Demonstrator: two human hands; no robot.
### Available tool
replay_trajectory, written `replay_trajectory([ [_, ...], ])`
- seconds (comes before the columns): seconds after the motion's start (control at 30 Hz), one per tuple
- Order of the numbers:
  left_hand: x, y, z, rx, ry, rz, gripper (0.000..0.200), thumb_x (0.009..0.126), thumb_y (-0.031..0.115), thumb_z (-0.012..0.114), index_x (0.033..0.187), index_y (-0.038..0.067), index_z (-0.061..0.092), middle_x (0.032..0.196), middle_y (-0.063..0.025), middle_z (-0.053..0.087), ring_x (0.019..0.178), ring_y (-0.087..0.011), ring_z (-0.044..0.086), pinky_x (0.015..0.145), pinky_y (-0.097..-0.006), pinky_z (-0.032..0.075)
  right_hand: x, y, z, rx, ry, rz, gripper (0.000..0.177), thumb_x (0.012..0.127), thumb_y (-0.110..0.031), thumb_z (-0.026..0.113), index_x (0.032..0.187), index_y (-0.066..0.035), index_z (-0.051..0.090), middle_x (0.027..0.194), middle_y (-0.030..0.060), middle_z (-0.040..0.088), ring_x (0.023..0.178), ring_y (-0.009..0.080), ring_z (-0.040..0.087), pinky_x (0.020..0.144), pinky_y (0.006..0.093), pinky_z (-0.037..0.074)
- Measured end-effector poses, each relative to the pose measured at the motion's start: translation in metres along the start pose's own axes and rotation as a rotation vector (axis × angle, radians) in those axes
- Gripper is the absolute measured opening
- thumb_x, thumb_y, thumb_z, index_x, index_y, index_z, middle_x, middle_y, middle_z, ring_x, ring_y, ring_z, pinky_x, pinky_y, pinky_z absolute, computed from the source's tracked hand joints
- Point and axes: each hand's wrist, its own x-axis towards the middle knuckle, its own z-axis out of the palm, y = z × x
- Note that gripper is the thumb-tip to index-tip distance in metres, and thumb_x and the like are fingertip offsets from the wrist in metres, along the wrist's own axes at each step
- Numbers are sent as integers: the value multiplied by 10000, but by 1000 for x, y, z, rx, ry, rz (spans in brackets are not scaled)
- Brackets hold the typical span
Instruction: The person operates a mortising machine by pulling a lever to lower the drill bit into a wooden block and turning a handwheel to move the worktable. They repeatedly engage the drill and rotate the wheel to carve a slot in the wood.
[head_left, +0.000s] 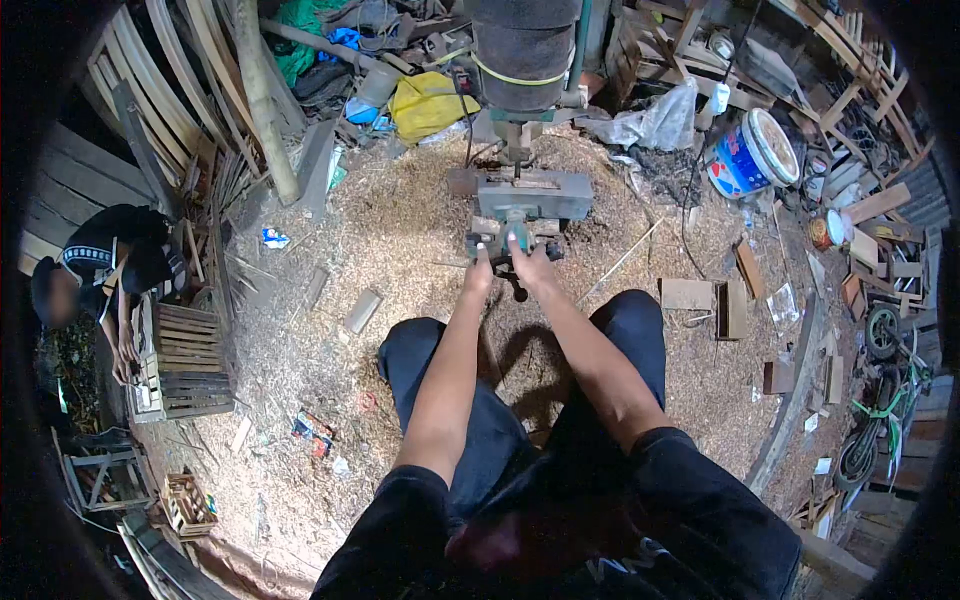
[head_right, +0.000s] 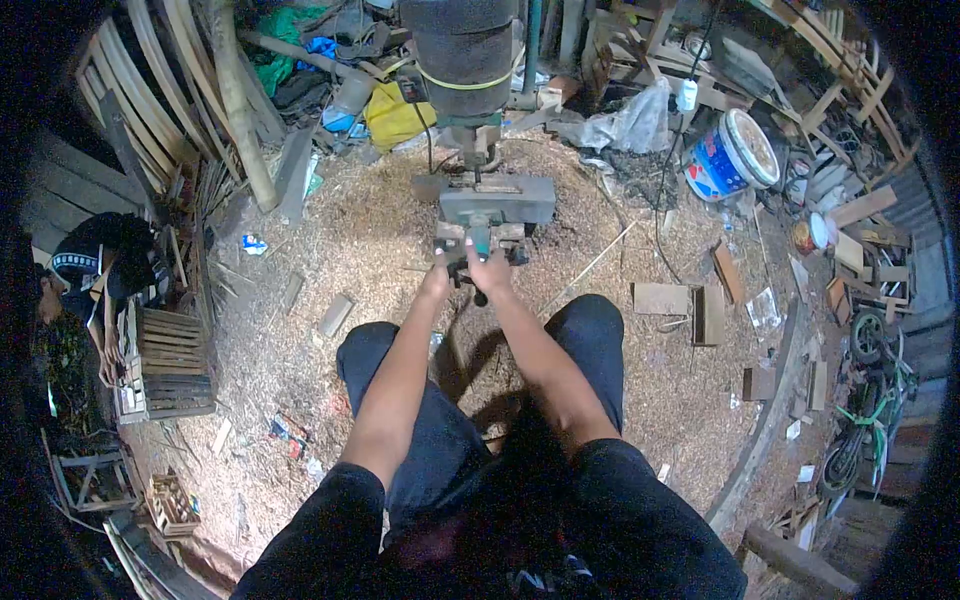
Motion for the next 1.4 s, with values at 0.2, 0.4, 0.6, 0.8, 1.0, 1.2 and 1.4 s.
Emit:
replay_trajectory([
  [0.2,-4,-4,34,-746,-70,-246,519,933,545,463,1106,74,595,1010,-116,652,848,-276,624,788,-413,497,45,46,53,421,277,98,446,875,-323,557,1002,99,628,949,280,679,902,389,663,826,457,485],
  [0.4,-4,2,55,-850,223,-371,313,836,280,491,813,18,662,811,-118,647,720,-266,630,683,-400,497,45,60,65,532,383,-12,302,913,-235,515,945,38,639,904,258,664,871,377,637,823,449,472],
  [0.6,-38,29,49,13,468,218,520,969,434,414,1142,-7,627,1012,-161,675,843,-294,664,757,-422,502,54,72,52,1048,-108,259,365,922,-262,432,934,31,649,853,142,660,807,250,606,779,407,475],
  [0.8,-42,39,13,-440,-46,-129,533,953,440,472,1246,3,559,1092,-134,639,947,-229,619,843,-384,496,50,65,53,387,318,32,350,896,-267,529,942,70,608,917,279,652,922,425,627,830,495,473],
  [1.0,-31,15,43,-804,65,-299,749,962,604,378,1347,-30,486,1267,-179,585,1192,-271,521,995,-405,405,27,28,40,299,336,-76,370,840,-265,619,999,67,579,913,305,634,939,465,609,850,514,464],
  [1.2,-78,62,34,135,324,180,775,922,498,384,1364,-139,381,1323,-357,500,1157,-436,553,1040,-464,376,32,74,17,601,-86,202,407,965,-287,429,948,45,665,863,149,671,699,198,632,618,397,503],
  [1.4,-28,27,-7,-452,-5,-88,716,955,597,392,1117,-52,649,1008,-132,645,857,-214,599,777,-358,470,30,31,13,603,247,-20,387,935,-312,554,1048,55,601,926,219,649,885,333,634,815,469,475],
])
